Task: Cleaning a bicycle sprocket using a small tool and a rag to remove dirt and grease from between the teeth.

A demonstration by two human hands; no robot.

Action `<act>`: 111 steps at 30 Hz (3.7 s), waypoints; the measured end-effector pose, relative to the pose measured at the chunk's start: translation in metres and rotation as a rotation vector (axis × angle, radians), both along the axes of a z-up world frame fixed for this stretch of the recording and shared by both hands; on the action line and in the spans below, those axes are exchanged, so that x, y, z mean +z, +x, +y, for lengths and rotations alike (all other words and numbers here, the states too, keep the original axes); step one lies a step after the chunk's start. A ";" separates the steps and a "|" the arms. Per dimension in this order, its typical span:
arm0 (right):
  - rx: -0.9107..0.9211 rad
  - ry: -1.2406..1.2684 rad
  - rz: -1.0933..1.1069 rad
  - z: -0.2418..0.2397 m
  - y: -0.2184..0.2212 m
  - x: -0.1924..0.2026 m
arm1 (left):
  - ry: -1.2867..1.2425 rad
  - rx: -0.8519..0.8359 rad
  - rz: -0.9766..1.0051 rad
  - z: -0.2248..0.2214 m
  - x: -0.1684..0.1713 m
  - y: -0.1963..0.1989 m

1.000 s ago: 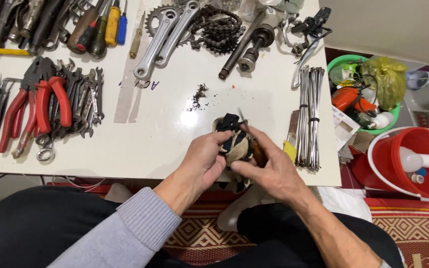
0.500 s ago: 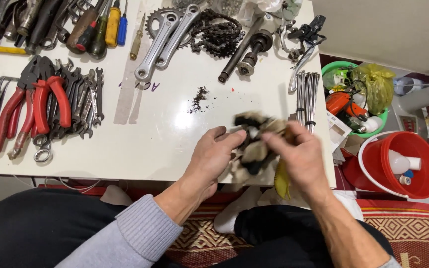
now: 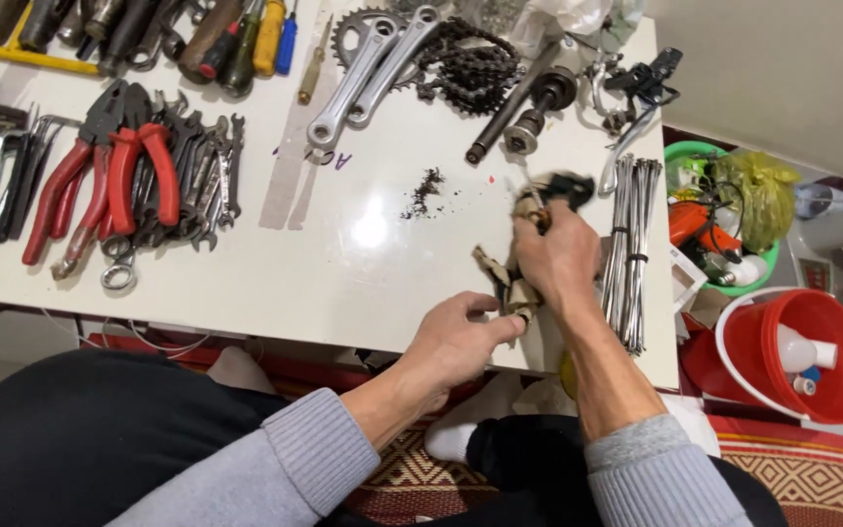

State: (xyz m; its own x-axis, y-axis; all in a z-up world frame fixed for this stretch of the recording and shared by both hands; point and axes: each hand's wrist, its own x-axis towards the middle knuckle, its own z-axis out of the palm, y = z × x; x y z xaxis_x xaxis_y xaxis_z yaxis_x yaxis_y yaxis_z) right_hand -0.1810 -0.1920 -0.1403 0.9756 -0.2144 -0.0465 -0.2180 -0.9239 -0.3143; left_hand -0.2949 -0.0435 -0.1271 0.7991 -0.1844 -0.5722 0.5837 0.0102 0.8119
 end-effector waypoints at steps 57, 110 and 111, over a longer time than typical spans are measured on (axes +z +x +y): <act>0.003 0.046 -0.055 -0.019 -0.015 0.009 | -0.032 -0.122 0.012 -0.002 0.023 0.006; 0.118 0.045 0.001 -0.035 0.025 -0.012 | 1.000 -0.180 -0.818 0.005 -0.056 0.265; 0.117 0.050 0.020 -0.034 0.026 -0.010 | 0.985 -0.196 -0.822 0.006 -0.058 0.267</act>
